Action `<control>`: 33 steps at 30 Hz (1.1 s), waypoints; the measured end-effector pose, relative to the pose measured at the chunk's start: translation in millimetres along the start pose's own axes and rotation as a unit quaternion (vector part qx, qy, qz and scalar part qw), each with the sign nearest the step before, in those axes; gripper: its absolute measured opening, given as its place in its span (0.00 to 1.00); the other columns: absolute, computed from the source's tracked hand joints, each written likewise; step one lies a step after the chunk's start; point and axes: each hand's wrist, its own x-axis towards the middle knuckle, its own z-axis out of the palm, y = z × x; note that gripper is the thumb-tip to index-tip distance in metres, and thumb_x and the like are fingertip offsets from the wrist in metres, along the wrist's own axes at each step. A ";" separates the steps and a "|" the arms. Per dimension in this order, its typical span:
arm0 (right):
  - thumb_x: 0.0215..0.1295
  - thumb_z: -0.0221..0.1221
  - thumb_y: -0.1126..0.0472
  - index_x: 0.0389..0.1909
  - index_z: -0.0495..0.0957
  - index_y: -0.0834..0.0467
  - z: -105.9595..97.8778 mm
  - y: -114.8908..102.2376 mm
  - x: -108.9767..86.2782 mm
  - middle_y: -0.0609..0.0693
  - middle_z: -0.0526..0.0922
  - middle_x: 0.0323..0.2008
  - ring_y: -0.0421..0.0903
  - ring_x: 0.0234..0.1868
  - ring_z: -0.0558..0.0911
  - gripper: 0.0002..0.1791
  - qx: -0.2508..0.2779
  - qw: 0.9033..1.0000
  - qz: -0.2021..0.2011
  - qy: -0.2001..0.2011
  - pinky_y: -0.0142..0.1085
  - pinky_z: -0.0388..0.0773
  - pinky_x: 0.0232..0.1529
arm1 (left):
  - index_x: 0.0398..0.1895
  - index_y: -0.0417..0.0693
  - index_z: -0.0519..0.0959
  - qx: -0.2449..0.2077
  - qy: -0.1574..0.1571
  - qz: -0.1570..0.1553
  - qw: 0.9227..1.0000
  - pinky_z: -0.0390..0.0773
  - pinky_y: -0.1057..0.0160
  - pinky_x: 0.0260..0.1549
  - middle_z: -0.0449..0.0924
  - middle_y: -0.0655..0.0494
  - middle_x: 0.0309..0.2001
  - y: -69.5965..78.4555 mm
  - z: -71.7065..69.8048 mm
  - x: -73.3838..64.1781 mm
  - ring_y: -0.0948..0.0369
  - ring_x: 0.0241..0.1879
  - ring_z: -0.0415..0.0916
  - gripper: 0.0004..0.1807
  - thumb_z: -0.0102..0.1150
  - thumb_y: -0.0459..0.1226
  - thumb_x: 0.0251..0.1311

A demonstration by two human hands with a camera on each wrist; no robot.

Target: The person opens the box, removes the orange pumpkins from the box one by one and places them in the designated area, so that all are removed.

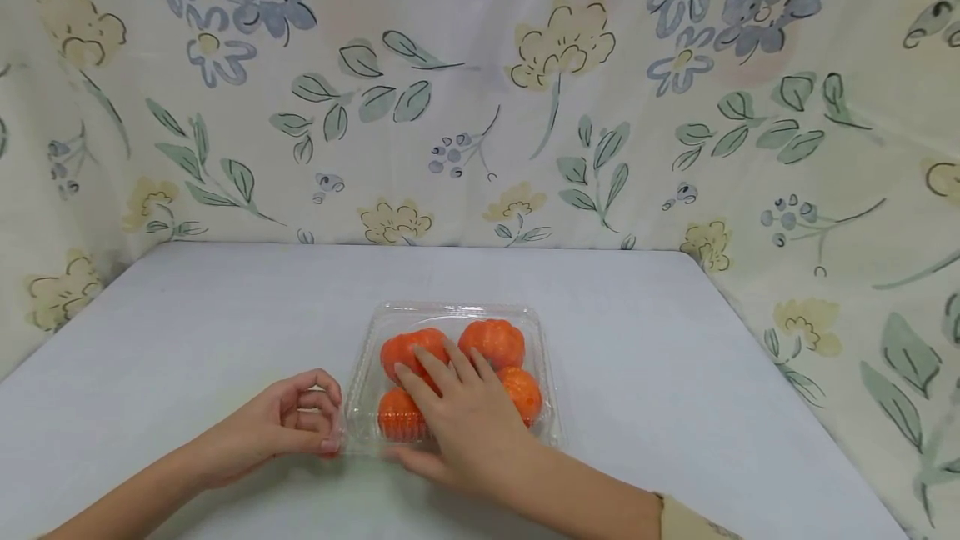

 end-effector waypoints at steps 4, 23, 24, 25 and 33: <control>0.70 0.61 0.31 0.76 0.72 0.50 -2.5 6.9 -5.1 0.53 0.74 0.75 0.62 0.76 0.69 0.41 0.018 1.000 0.003 -0.003 0.60 0.66 0.76 | 0.62 0.35 0.67 0.069 0.047 0.017 0.996 0.88 0.60 0.48 0.77 0.46 0.53 3.9 2.9 -1.3 0.56 0.48 0.85 0.31 0.73 0.30 0.61; 0.68 0.68 0.39 0.66 0.82 0.51 -3.3 31.8 -23.9 0.51 0.82 0.66 0.56 0.70 0.78 0.31 0.045 0.993 -0.050 0.101 0.56 0.77 0.68 | 0.79 0.52 0.65 0.301 0.101 0.142 0.938 0.84 0.55 0.60 0.63 0.47 0.75 8.4 15.0 -2.6 0.40 0.70 0.69 0.49 0.81 0.42 0.56; 0.68 0.67 0.39 0.66 0.82 0.50 -3.9 33.5 -25.0 0.51 0.82 0.66 0.55 0.70 0.78 0.30 0.046 0.992 -0.050 0.103 0.56 0.78 0.68 | 0.79 0.52 0.65 0.320 0.105 0.148 0.930 0.83 0.54 0.61 0.63 0.48 0.76 8.5 15.7 -2.5 0.42 0.70 0.68 0.49 0.81 0.44 0.56; 0.69 0.67 0.40 0.66 0.82 0.49 -4.5 35.2 -26.0 0.50 0.82 0.66 0.54 0.69 0.78 0.29 0.049 0.992 -0.049 0.106 0.56 0.78 0.67 | 0.79 0.52 0.65 0.335 0.107 0.154 0.923 0.82 0.54 0.62 0.63 0.49 0.76 8.5 16.4 -2.4 0.43 0.71 0.67 0.49 0.81 0.45 0.56; 0.70 0.69 0.47 0.64 0.83 0.48 -8.6 48.2 -34.6 0.46 0.83 0.64 0.49 0.65 0.81 0.24 0.083 0.985 -0.047 0.141 0.53 0.83 0.61 | 0.79 0.56 0.67 0.432 0.129 0.179 0.874 0.79 0.36 0.61 0.61 0.52 0.78 9.8 23.9 -0.9 0.44 0.74 0.66 0.48 0.80 0.52 0.57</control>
